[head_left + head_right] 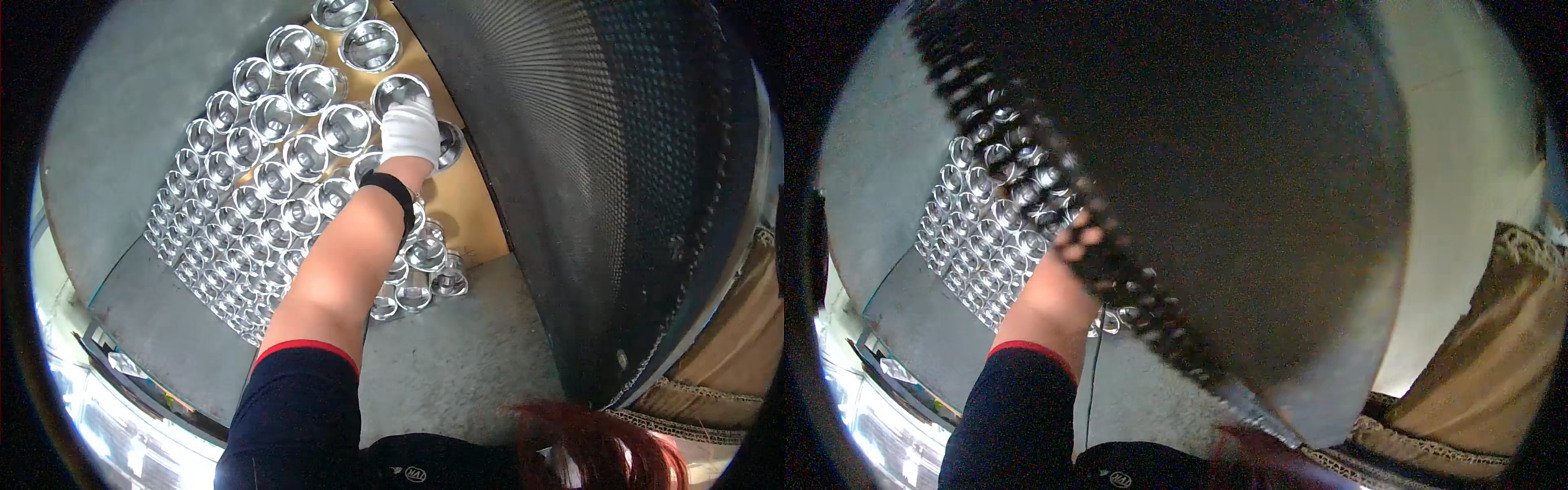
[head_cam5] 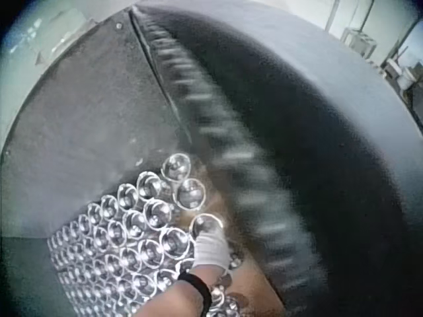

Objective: The person repeatedly picks up cylindrical metal parts and places them into a jig with gauges, then removes them and stacks them on a cardboard sheet. They also move stacks of these parts between trays and cardboard sheets.

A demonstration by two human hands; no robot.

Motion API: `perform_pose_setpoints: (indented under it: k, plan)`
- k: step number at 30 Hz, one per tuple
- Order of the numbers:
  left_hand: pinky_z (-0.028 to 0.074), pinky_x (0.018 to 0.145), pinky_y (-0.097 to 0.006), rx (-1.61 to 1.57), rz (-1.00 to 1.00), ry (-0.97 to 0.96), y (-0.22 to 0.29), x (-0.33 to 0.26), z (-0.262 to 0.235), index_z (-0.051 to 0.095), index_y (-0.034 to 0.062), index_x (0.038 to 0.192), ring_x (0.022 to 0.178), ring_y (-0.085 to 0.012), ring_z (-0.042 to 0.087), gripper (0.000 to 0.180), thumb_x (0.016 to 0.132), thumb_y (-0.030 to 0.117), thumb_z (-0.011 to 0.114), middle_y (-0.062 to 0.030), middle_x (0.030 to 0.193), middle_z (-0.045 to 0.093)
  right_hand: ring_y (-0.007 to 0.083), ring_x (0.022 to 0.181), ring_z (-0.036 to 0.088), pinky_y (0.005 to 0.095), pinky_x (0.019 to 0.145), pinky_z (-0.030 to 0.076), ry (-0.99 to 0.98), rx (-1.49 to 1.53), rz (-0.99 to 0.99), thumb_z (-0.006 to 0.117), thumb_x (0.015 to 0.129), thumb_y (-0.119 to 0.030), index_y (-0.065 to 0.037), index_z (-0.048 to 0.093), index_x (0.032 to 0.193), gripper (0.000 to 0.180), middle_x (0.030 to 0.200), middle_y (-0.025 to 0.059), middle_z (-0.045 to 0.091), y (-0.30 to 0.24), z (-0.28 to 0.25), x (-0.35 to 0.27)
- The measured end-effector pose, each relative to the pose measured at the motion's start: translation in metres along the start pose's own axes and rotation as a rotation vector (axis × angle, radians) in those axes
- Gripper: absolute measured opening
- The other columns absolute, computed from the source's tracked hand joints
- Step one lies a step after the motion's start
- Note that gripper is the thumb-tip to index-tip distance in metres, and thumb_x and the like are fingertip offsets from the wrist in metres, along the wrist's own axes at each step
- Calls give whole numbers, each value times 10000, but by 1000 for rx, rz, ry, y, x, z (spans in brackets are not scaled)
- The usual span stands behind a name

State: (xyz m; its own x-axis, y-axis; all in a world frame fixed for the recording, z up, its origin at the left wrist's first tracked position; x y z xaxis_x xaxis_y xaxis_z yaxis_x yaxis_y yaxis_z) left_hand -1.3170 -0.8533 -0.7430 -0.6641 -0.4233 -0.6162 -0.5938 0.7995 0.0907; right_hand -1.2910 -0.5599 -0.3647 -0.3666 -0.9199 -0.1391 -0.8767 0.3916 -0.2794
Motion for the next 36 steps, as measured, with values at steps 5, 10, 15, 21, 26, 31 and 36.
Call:
perform_pose_setpoints:
  k: [5, 10, 15, 21, 26, 31, 36]
  plan:
    - [257, 1213, -505, 160, 111, 247, -2, -58, -24, 327, 11, 1548, 1506, -428, 248, 749, 889, 192, 635, -200, 1623, 309, 309, 1013, 667, 412, 832, 532, 7, -8, -28, 712, 623, -130, -97, 688, 961, 340, 1075, 106, 709, -4, -5, 5]
    - [359, 1142, -494, -286, 212, 98, -18, -202, -20, 410, -28, 1457, 1347, -443, 437, 622, 906, 175, 615, -288, 1430, 484, 298, 1020, 672, 402, 832, 531, 38, -21, -52, 710, 632, -117, -98, 692, 982, 351, 1090, 100, 717, -12, -23, 8]
    - [496, 996, -466, -489, -172, -466, -82, -384, -21, 540, -13, 1342, 1136, -420, 622, 509, 919, 249, 644, -257, 1263, 632, 311, 1033, 675, 418, 856, 530, 9, 60, -98, 718, 638, -92, -81, 696, 1017, 380, 1123, 112, 720, -22, -46, 20]
    - [523, 976, -461, -436, -170, -802, -119, -600, -36, 670, 71, 1250, 1132, -396, 649, 371, 909, 207, 617, -218, 1193, 693, 398, 1118, 624, 476, 943, 503, 116, 262, -87, 672, 738, 16, -47, 656, 1103, 371, 1171, 154, 665, -54, -58, 4]
    - [533, 951, -475, -465, -449, -543, -129, -695, -15, 695, 62, 1167, 1084, -395, 665, 318, 876, 168, 624, -210, 1127, 712, 395, 980, 657, 454, 865, 540, -174, 477, -192, 653, 801, -28, -25, 645, 1093, 292, 1161, 206, 657, -106, -43, -48]
    - [538, 928, -475, -645, -431, -56, -121, -746, -29, 689, 35, 1116, 1044, -405, 671, 279, 887, 173, 609, -224, 1073, 714, 397, 941, 662, 455, 826, 546, -348, 401, -286, 638, 843, -91, -14, 655, 1078, 247, 1074, 201, 669, -148, -35, -85]
    - [535, 946, -467, -818, -493, 272, -98, -839, -3, 683, 30, 1162, 1055, -413, 667, 322, 893, 172, 578, -231, 1092, 710, 397, 1035, 646, 467, 913, 523, -232, 185, -447, 639, 878, -141, -17, 665, 1108, 263, 1091, 213, 678, -195, -57, -109]
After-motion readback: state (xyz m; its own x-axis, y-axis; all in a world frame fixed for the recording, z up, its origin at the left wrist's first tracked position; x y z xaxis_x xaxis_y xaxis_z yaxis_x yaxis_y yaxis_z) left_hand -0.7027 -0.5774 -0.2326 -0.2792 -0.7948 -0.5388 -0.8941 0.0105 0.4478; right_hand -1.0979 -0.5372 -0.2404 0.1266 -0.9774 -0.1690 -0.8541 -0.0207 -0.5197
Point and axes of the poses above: each hand's wrist, its own x-axis towards the middle knuckle, its own z-axis out of the palm, y = z × x, the point moved 6 cm from there along x, towards the middle knuckle
